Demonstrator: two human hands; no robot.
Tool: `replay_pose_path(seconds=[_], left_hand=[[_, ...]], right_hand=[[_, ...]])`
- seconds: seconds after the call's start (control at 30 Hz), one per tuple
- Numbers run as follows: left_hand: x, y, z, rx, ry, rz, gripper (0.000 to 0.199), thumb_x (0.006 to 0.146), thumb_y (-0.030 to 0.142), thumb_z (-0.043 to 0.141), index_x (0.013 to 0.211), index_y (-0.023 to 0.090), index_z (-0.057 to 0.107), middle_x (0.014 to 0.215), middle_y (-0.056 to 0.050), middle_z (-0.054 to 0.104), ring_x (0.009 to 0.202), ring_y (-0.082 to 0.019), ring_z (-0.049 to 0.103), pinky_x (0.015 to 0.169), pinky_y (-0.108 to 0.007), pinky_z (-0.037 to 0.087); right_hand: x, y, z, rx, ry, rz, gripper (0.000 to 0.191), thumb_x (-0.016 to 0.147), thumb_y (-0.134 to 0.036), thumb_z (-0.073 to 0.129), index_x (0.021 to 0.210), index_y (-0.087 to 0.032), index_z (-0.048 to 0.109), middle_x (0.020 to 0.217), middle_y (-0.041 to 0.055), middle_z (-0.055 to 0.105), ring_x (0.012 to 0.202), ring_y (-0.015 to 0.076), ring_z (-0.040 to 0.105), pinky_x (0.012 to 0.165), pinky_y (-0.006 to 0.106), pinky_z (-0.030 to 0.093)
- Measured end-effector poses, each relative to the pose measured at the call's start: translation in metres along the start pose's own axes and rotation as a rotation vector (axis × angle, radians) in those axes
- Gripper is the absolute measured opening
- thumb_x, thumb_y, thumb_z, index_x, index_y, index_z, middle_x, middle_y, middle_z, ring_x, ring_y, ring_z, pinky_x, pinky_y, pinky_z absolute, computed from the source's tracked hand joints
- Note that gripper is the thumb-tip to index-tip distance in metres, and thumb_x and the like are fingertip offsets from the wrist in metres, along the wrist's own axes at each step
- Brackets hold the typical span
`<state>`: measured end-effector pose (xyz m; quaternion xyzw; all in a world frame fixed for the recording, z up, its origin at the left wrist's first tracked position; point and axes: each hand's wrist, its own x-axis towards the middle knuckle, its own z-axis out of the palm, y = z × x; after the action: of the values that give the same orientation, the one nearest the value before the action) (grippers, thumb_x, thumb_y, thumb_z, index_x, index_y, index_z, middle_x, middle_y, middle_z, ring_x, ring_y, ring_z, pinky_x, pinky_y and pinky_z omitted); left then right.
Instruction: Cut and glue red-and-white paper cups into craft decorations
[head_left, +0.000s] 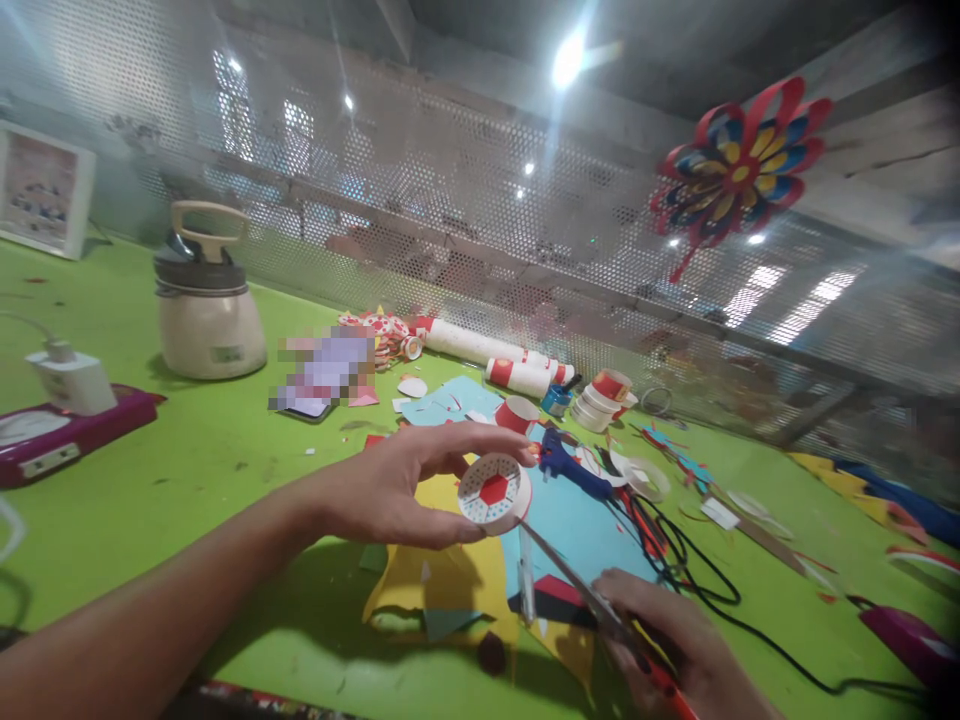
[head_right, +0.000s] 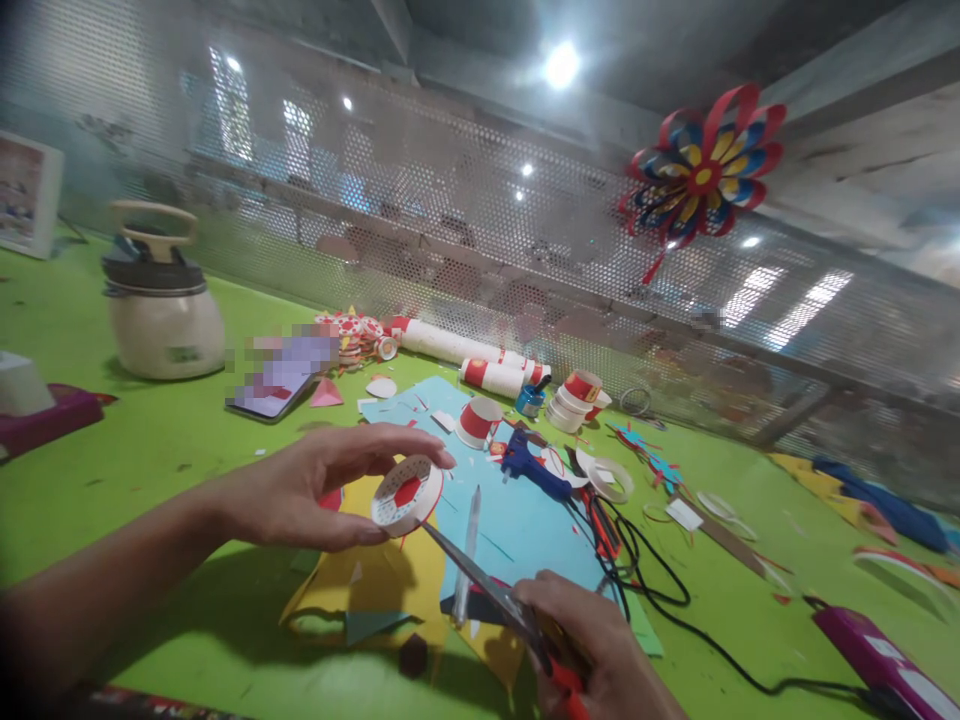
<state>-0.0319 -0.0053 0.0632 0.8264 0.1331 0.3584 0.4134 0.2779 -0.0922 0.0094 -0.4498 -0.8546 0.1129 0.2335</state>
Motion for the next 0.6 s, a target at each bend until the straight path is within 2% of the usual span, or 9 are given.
replay_pose_path(seconds=[0.2, 0.43, 0.6], left_hand=[[-0.0007, 0.0008, -0.0006, 0.0, -0.011, 0.031, 0.054, 0.078, 0.012, 0.064, 0.129, 0.02, 0.05, 0.132, -0.008, 0.056, 0.12, -0.021, 0.053, 0.1, -0.031, 0.045], [-0.0006, 0.0019, 0.0013, -0.034, 0.004, 0.031, 0.053, 0.077, 0.012, 0.065, 0.127, 0.019, 0.052, 0.13, -0.01, 0.057, 0.119, -0.021, 0.054, 0.099, -0.032, 0.046], [-0.0002, 0.0007, 0.0017, -0.052, 0.007, 0.035, 0.052, 0.077, 0.012, 0.065, 0.127, 0.019, 0.052, 0.13, -0.01, 0.058, 0.118, -0.021, 0.055, 0.099, -0.031, 0.046]], right_hand=[[-0.0001, 0.0042, -0.0006, 0.014, 0.048, -0.093, 0.034, 0.076, -0.011, 0.053, 0.107, -0.026, 0.057, 0.087, 0.0022, 0.069, 0.073, 0.0179, 0.067, 0.065, 0.026, 0.055], [-0.0058, 0.01, 0.0011, -0.034, 0.077, -0.047, 0.034, 0.072, -0.012, 0.057, 0.104, -0.024, 0.062, 0.095, 0.0058, 0.072, 0.079, 0.023, 0.07, 0.065, 0.029, 0.057], [-0.0051, 0.0072, 0.0005, 0.029, 0.043, -0.049, 0.033, 0.073, -0.011, 0.056, 0.102, -0.026, 0.061, 0.081, 0.0026, 0.071, 0.067, 0.0193, 0.068, 0.056, 0.027, 0.055]])
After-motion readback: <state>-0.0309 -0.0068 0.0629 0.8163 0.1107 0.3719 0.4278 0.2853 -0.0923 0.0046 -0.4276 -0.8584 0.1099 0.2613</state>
